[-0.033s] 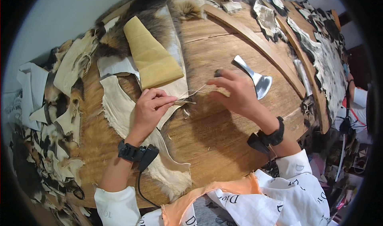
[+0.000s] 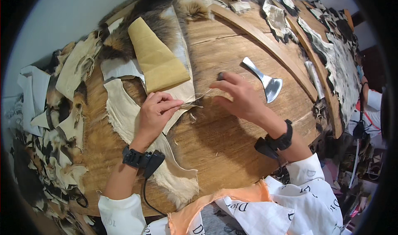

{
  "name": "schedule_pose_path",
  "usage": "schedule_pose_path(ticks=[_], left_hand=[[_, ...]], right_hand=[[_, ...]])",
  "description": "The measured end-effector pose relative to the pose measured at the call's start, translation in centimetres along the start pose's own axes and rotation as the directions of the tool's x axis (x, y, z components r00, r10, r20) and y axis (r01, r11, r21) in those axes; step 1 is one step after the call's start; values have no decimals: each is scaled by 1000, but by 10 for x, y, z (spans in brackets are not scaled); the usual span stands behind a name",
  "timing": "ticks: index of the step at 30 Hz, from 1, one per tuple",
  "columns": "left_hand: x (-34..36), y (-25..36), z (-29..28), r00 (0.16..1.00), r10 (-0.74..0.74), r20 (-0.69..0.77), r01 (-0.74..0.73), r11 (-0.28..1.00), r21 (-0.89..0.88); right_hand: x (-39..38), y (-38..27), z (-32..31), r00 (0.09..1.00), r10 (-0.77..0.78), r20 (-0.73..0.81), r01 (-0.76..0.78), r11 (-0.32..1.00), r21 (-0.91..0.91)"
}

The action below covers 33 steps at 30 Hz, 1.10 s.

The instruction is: Using a traditional leather knife to cut and trim fur skins according to a template.

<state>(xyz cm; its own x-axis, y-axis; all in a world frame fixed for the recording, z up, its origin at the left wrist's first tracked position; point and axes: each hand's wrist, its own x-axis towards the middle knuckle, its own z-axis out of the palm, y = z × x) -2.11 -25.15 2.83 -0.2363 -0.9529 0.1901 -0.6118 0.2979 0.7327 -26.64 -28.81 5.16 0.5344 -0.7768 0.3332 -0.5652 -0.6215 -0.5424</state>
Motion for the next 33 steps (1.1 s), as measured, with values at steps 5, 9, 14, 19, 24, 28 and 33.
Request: schedule_pose_path(ticks=[5, 9, 14, 19, 24, 28, 33], left_hand=[[1, 0, 2, 1000, 11, -19, -11, 1000, 13], [-2, 0, -3, 1000, 6, -13, -5, 1000, 25], [-4, -2, -3, 1000, 14, 5, -14, 1000, 18], [-2, -3, 0, 999, 33, 16, -34, 998, 46], [-1, -2, -2, 999, 23, 24, -24, 999, 47], [-2, -3, -3, 999, 30, 17, -31, 997, 73], [2, 13, -6, 1000, -14, -21, 15, 998, 53]], right_hand=[[10, 4, 32, 975, -220, 40, 223, 965, -135], [10, 4, 23, 958, -275, 75, 284, 944, -169], [-10, -1, -20, 984, -6, 180, -9, 997, 80], [-27, -47, -24, 979, -54, 199, -10, 952, 306], [-24, -69, -21, 937, -328, 122, 239, 855, 460], [-23, -70, -22, 932, -353, 80, 279, 842, 461], [-9, -62, -9, 970, -240, 29, 215, 909, 356]])
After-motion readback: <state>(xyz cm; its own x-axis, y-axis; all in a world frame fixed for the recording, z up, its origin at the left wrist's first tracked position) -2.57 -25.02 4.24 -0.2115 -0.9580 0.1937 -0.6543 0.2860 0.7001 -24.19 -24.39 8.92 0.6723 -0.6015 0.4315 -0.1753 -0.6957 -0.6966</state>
